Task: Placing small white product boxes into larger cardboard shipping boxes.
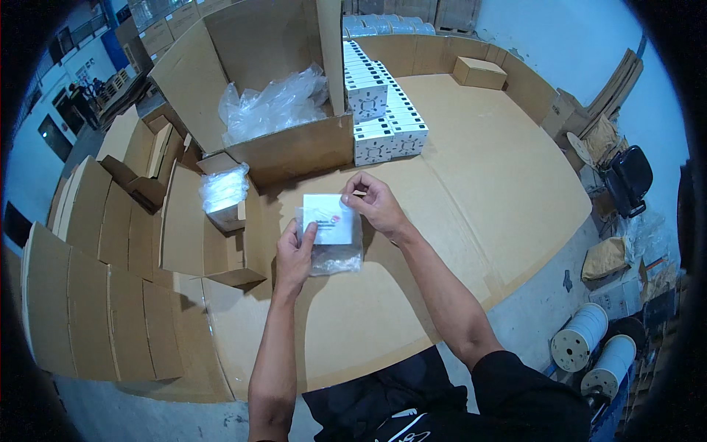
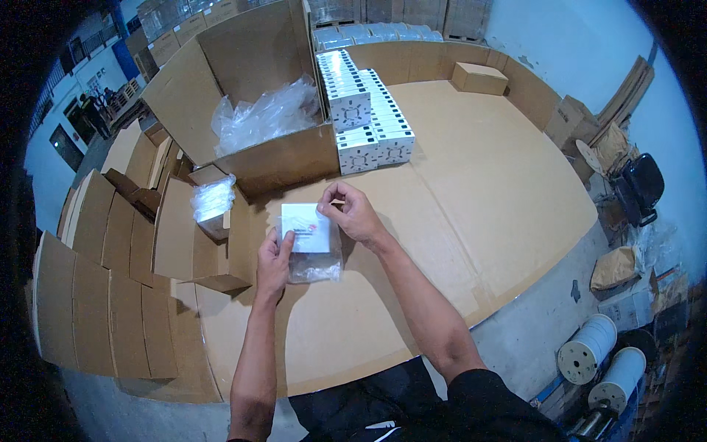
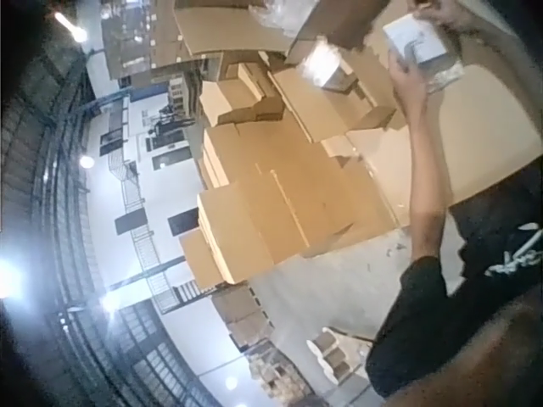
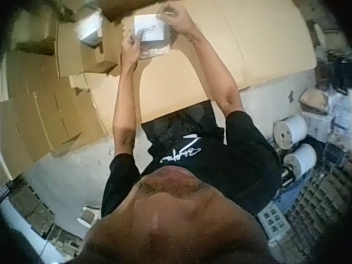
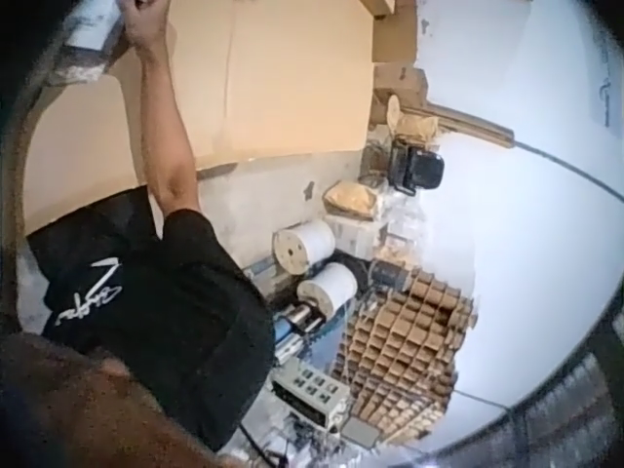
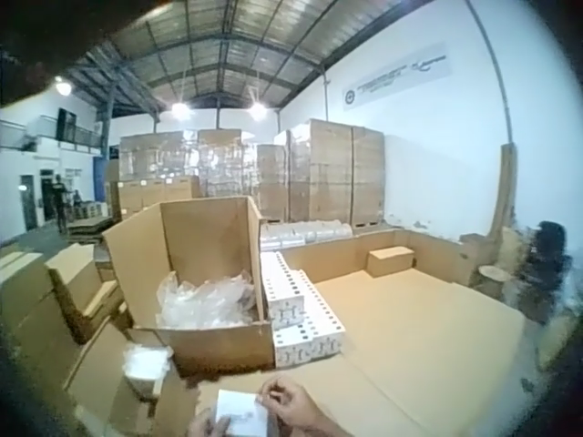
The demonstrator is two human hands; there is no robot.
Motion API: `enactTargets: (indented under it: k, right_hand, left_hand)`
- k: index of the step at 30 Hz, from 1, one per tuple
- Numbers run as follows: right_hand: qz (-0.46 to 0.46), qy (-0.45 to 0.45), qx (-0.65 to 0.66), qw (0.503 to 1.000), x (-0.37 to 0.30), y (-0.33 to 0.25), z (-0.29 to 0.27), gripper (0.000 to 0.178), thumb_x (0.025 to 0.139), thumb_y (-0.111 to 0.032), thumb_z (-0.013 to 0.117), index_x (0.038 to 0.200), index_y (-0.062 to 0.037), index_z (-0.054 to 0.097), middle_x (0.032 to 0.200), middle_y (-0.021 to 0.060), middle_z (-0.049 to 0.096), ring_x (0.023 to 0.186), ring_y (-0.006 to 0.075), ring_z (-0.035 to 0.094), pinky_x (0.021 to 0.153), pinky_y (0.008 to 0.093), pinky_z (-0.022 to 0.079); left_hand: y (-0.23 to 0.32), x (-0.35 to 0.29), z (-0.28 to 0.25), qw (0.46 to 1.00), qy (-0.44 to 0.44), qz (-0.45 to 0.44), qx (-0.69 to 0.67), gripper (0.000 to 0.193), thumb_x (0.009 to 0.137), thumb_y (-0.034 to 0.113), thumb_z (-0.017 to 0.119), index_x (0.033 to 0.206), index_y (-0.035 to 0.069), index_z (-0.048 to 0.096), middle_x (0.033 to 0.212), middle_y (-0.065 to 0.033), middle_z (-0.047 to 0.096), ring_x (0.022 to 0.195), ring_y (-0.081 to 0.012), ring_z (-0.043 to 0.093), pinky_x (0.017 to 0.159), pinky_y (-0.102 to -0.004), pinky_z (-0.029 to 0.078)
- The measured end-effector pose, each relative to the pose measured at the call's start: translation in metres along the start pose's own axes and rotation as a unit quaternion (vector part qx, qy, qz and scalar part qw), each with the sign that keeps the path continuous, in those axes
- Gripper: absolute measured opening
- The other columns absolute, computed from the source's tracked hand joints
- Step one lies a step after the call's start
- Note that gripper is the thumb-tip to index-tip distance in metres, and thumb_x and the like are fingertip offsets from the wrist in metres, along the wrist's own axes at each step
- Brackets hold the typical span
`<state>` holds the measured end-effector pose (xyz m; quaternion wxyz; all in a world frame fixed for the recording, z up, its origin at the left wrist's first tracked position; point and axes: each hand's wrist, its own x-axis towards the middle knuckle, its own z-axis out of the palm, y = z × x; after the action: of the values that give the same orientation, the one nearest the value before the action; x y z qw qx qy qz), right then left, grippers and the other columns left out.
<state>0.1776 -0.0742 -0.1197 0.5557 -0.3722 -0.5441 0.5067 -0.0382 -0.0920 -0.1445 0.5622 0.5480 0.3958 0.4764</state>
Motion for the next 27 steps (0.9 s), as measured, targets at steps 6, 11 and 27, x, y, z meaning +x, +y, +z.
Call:
enactTargets:
  k: [6,11,27]
  right_hand:
    - [0.101,0.078,0.025,0.991,-0.003,0.001,0.009,0.032,0.097,-0.018,0.070,0.121,-0.0018,0.056,0.106,0.0078,0.067,0.094,0.0111,0.064,0.077,0.0258,0.052]
    - [0.089,0.121,0.188,0.971,-0.005,0.023,0.024,0.028,0.099,-0.015,0.067,0.122,-0.0026,0.056,0.102,0.0090,0.071,0.091,0.0130,0.066,0.074,0.0274,0.055]
    - [0.051,0.137,0.334,0.931,-0.009,0.013,0.024,0.013,0.098,-0.010,0.066,0.110,-0.0079,0.062,0.105,0.0029,0.067,0.097,0.0131,0.062,0.089,0.0295,0.048]
  left_hand:
    - [-0.010,0.028,0.002,0.994,0.090,0.013,-0.061,0.027,0.105,0.026,0.058,0.114,0.001,0.064,0.103,-0.0036,0.069,0.092,-0.0103,0.062,0.085,-0.0300,0.051]
    - [-0.013,0.031,0.008,0.996,0.063,0.037,-0.050,0.033,0.106,0.030,0.057,0.121,0.001,0.064,0.106,-0.0051,0.069,0.097,-0.0108,0.062,0.087,-0.0302,0.050]
    - [0.019,0.025,0.011,0.992,0.086,0.092,-0.013,0.047,0.109,0.039,0.045,0.135,0.004,0.063,0.125,-0.0086,0.066,0.114,-0.0135,0.057,0.103,-0.0302,0.043]
